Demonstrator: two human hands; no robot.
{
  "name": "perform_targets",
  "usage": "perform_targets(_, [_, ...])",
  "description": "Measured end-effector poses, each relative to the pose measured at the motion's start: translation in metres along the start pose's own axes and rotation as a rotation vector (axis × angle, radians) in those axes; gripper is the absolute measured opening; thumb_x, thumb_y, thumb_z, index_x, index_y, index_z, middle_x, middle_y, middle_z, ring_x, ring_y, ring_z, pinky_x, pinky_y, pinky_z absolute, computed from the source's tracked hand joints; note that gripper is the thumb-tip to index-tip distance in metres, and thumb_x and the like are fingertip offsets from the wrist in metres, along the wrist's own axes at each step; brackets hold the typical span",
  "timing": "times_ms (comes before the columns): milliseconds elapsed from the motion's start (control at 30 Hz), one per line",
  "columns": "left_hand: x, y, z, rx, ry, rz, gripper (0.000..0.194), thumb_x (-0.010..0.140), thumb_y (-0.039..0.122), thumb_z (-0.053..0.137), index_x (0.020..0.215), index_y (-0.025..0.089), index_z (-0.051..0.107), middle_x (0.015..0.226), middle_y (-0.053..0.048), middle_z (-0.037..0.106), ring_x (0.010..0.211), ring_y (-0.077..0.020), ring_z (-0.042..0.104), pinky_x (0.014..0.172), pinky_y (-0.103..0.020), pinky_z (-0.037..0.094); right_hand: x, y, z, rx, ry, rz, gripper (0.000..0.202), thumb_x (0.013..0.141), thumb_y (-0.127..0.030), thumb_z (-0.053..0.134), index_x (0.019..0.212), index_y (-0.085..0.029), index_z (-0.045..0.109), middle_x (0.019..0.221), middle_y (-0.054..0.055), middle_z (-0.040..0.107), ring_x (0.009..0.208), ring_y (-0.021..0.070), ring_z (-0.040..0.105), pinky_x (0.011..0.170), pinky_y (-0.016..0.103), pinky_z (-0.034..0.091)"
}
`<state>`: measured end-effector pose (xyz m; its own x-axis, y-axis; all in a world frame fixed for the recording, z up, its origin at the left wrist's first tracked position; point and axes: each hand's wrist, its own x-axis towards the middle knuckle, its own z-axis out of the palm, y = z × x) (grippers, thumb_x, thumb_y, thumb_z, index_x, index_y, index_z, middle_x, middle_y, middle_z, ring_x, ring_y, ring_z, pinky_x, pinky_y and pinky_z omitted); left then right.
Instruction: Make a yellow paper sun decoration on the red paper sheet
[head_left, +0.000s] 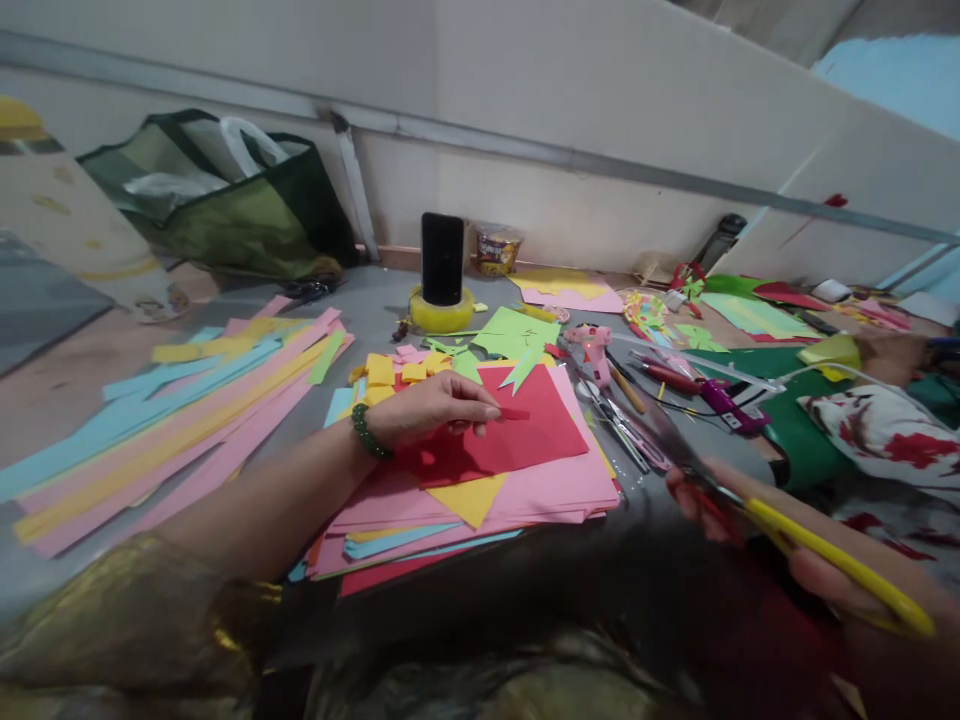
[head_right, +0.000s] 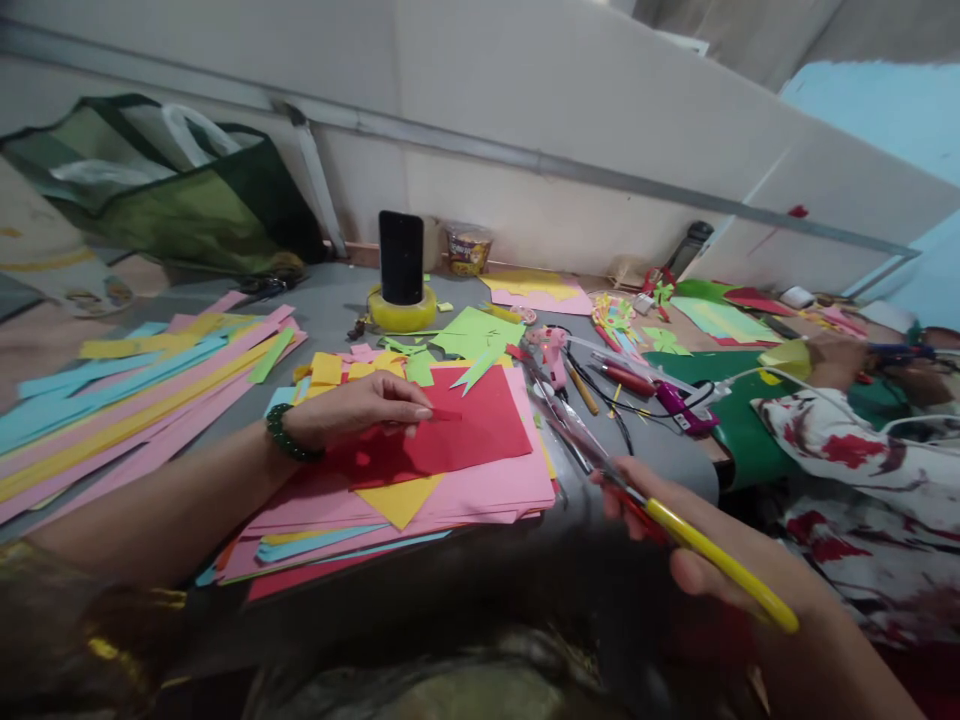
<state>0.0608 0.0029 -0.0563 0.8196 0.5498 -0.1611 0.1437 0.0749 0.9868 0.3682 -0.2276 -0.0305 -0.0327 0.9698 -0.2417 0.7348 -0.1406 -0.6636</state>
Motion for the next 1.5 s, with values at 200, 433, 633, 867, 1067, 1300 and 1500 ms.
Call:
perform_targets(200, [-0.002,0.002,0.001,0.003,-0.051,0.004,0.018,0.067,0.029,0.079,0.061,0.014,0.072,0.049,0.001,0.059,0.044,-0.0054,0.038,0.041,-0.018,0.026,0.036,-0.055,-0.006,-0.198,-0.258,-0.119,0.112,0.07,-0.095,0.029,0.142,-0.013,0.053,0.122,0.021,0.065,0.107,0.0366,0.063,0.095,0.047,0.05])
perform_targets(433, [0.0,-0.001,0.001,-0.039,-0.043,-0.022,0.013,0.065,0.026,0.079,0.063,0.014,0.073,0.049,0.001,0.06,0.045,-0.0056,0.039,0.042,-0.018,0.028,0.05,-0.036,0.004,-0.212,-0.219,-0.155,0.108,0.071,-0.093,0.032,0.144,-0.016,0.051,0.113,0.018,0.068,0.097,0.0342,0.066,0.084,0.046,0.055])
perform_targets(633, [0.001,-0.003,0.001,-0.06,-0.048,-0.027,0.015,0.063,0.027,0.08,0.061,0.014,0.072,0.049,0.001,0.059,0.045,-0.0053,0.038,0.042,-0.017,0.028,0.052,-0.04,0.003,-0.245,-0.229,-0.171,0.105,0.072,-0.093,0.031,0.142,-0.017,0.053,0.106,0.016,0.068,0.095,0.0322,0.065,0.084,0.044,0.054])
perform_targets(867, [0.0,0.0,0.004,-0.053,-0.037,-0.057,0.018,0.062,0.027,0.08,0.058,0.014,0.068,0.048,0.001,0.06,0.044,-0.005,0.038,0.041,-0.017,0.025,0.054,-0.054,0.002,-0.262,-0.252,-0.131,0.102,0.073,-0.091,0.037,0.14,-0.017,0.055,0.109,0.017,0.068,0.098,0.0336,0.064,0.084,0.044,0.053])
perform_targets(1067, [0.0,0.0,0.005,-0.047,-0.032,-0.051,0.021,0.062,0.03,0.081,0.057,0.015,0.068,0.05,0.001,0.06,0.045,-0.0059,0.038,0.041,-0.018,0.026,0.054,-0.055,0.004,-0.277,-0.216,-0.119,0.102,0.071,-0.092,0.036,0.136,-0.017,0.059,0.104,0.016,0.07,0.094,0.0335,0.066,0.082,0.045,0.055])
perform_targets(1300, [-0.001,0.001,0.006,-0.047,-0.03,-0.065,0.021,0.064,0.029,0.08,0.057,0.014,0.067,0.051,0.001,0.06,0.047,-0.006,0.039,0.043,-0.018,0.028,0.054,-0.065,0.004,-0.279,-0.227,-0.045,0.107,0.066,-0.094,0.038,0.136,-0.016,0.06,0.118,0.02,0.068,0.108,0.0406,0.064,0.089,0.052,0.054])
perform_targets(1500, [-0.002,0.002,0.007,-0.043,-0.002,-0.081,0.021,0.063,0.03,0.081,0.057,0.015,0.067,0.052,0.001,0.06,0.045,-0.0055,0.038,0.041,-0.018,0.026,0.055,-0.067,0.005,-0.291,-0.22,-0.043,0.109,0.065,-0.095,0.037,0.136,-0.015,0.059,0.117,0.02,0.069,0.107,0.0409,0.064,0.088,0.054,0.054])
